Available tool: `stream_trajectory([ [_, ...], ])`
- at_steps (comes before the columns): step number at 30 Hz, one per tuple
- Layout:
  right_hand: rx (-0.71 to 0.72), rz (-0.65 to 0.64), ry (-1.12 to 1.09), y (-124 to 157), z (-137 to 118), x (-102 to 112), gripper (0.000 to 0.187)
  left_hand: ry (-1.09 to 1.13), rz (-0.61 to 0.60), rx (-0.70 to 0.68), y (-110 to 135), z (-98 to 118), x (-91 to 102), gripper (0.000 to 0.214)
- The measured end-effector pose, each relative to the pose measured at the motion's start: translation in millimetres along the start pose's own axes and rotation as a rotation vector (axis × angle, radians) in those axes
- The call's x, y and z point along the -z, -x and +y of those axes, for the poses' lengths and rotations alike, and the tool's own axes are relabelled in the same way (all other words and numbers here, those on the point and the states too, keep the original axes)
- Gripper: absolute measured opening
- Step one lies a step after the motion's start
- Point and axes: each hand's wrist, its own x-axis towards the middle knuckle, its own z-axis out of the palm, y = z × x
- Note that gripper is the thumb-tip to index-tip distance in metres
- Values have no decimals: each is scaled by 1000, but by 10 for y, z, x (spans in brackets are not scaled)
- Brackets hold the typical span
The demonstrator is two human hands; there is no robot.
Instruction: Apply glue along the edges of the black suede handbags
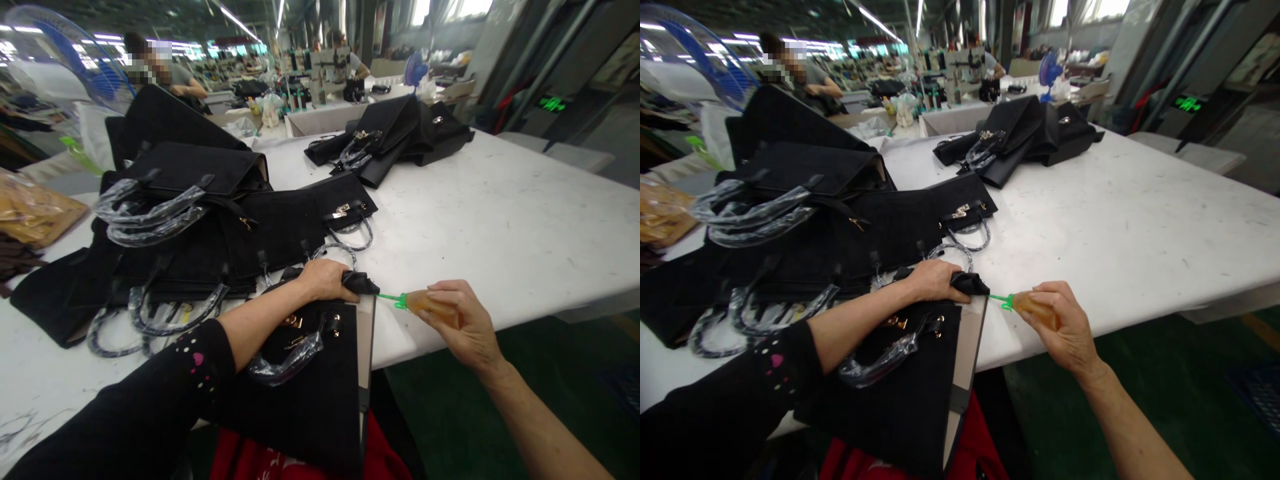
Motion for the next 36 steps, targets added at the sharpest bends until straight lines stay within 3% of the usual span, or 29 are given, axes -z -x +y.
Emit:
stream_trajectory([
  [10,-37,-48,-41,15,15,92,25,-2,19,1,22,25,14,62],
  [24,-60,17,-61,30,36,53,26,-4,13,-3,17,19,-2,64],
  [31,-96,-156,-197,81,34,112,24,-17,14,-18,16,10,-5,66],
  [36,-104,-1,-168,66,111,77,25,-20,29,-21,10,9,-10,66],
])
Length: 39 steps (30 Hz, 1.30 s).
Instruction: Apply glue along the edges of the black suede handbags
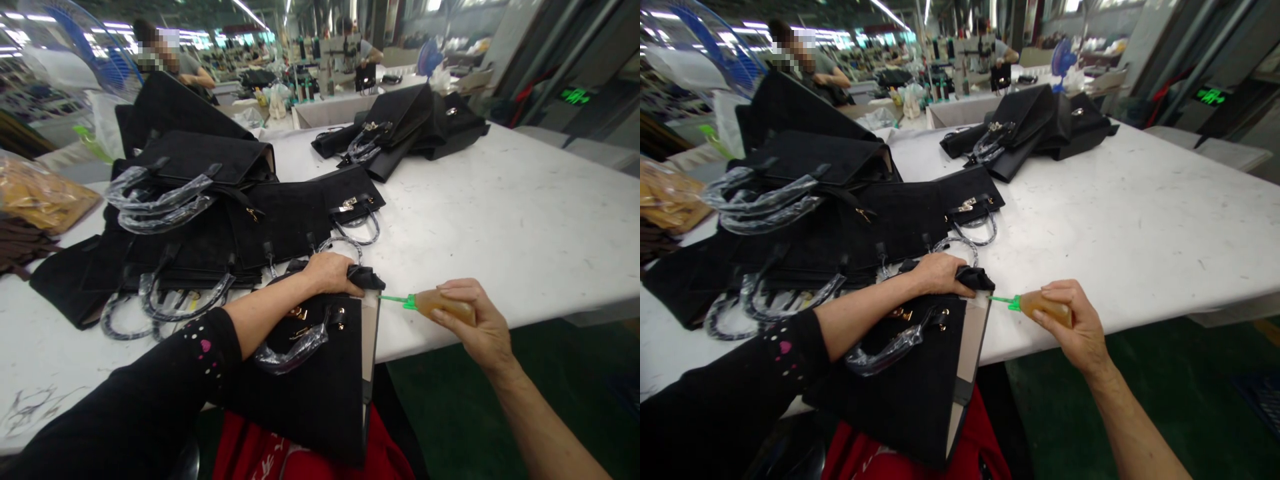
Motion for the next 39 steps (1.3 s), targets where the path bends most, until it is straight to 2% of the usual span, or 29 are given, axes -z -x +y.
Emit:
stream_trajectory([
  [2,-7,-22,11,-15,24,-2,25,-1,-4,6,4,3,3,66],
  [6,-26,-148,-52,-29,13,20,24,-7,0,-3,9,-5,-1,66],
  [11,-7,-19,-27,-39,23,3,25,-6,26,-24,-1,-24,-17,66],
  [16,-20,-184,-81,-20,2,24,25,-21,23,-19,-1,-25,-31,67],
  [24,-8,13,-35,-48,53,-18,26,-23,21,-12,-9,-28,-30,69],
  [27,-14,-18,-32,-56,63,-18,24,-27,18,-17,-15,-32,-33,69],
  [31,-62,-164,-94,-32,54,6,24,-26,37,-29,-12,-35,-44,68],
  [33,-75,-144,-124,-22,62,5,25,-27,37,-27,-9,-31,-43,68],
  [36,-70,-37,-111,-24,91,-8,25,-28,25,-14,-4,-23,-34,67],
  [39,-87,-79,-89,-33,105,1,25,-28,19,-12,-1,-18,-25,67],
])
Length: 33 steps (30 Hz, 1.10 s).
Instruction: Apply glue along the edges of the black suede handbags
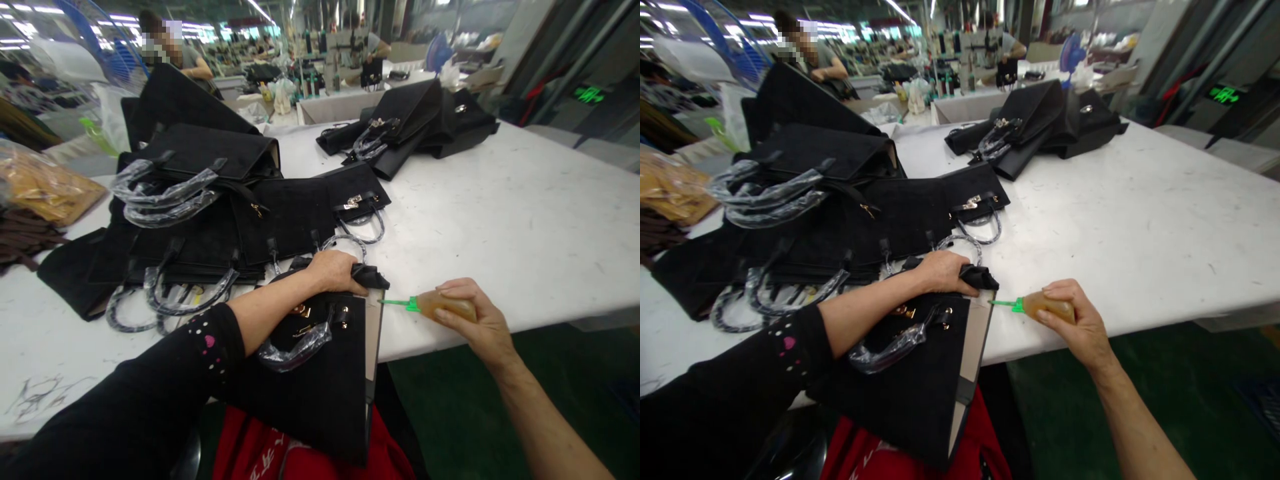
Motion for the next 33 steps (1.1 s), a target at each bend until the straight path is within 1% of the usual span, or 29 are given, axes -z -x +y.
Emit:
stream_trajectory([
  [2,-17,-73,-17,3,-8,14,24,-2,3,-2,3,1,4,68],
  [3,-20,-86,-29,8,-14,19,24,-2,4,-3,5,2,6,68],
  [7,-10,-7,-24,50,-40,18,23,8,-4,1,9,3,14,67],
  [8,-12,-15,-22,64,-48,18,23,8,-8,1,8,4,16,67],
  [11,-18,-114,-40,106,-69,20,23,4,-2,0,4,5,16,68],
  [12,-15,-129,-42,117,-71,19,23,5,-2,1,4,6,16,68],
  [13,-8,-120,-35,126,-72,18,23,8,-4,3,5,8,17,68],
  [16,7,-14,18,146,-67,11,23,19,-15,15,13,16,24,66],
  [17,6,0,28,153,-69,10,23,18,-19,20,16,20,27,66],
  [18,4,-11,29,159,-73,11,23,16,-20,24,18,23,30,66],
  [21,7,-96,3,177,-98,16,25,14,-22,25,19,29,34,67],
  [22,17,-96,4,182,-106,17,26,14,-22,21,17,29,32,67],
  [25,44,-25,34,195,-121,15,26,9,-14,11,13,20,21,67],
  [26,45,-27,35,202,-127,15,27,8,-12,8,11,17,16,67],
  [29,36,-131,7,242,-156,18,26,9,-7,2,9,6,2,68],
  [30,39,-145,4,260,-167,17,26,10,-8,2,8,4,-1,68],
  [31,45,-133,9,280,-178,15,26,9,-9,5,7,2,-4,68],
  [33,53,-58,30,317,-195,9,26,5,-8,10,4,1,-9,69],
])
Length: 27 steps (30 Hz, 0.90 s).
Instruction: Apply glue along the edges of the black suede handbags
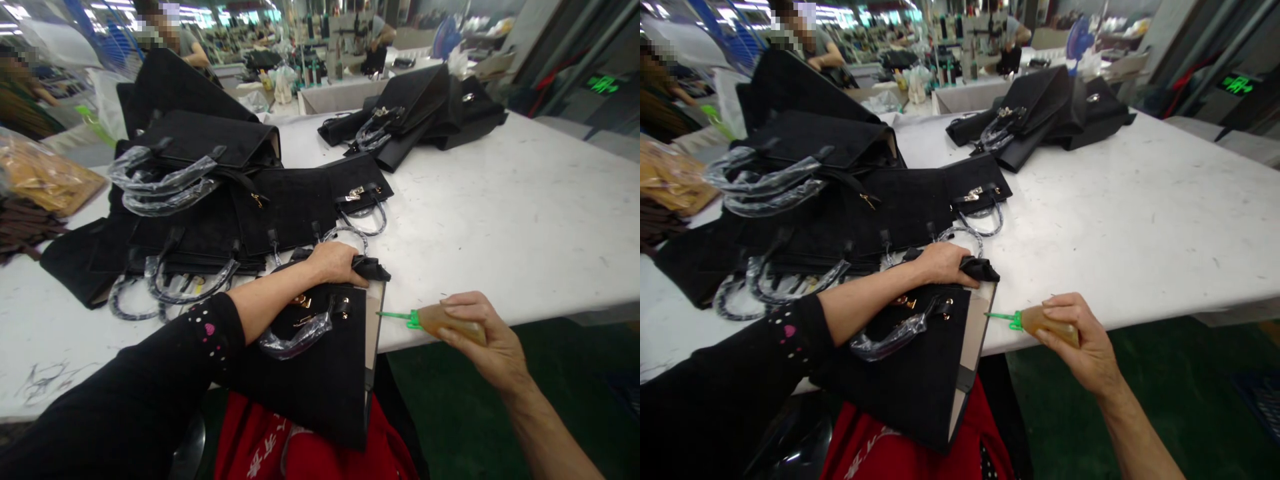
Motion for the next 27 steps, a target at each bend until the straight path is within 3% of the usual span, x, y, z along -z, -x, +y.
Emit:
stream_trajectory([
  [5,-1,-56,3,23,-17,-15,25,-8,9,-12,-7,1,-6,70],
  [9,20,32,36,-1,-18,-19,27,-7,-2,6,1,3,3,70],
  [14,-12,-119,-20,81,-53,-18,27,-7,7,-2,11,7,12,72],
  [18,-8,-31,8,187,-107,-39,30,-9,3,6,7,12,15,71],
  [22,-7,-122,-17,244,-148,-60,28,0,-7,13,11,27,35,70],
  [27,-23,13,36,247,-119,-53,29,-9,-19,19,22,39,49,70],
])
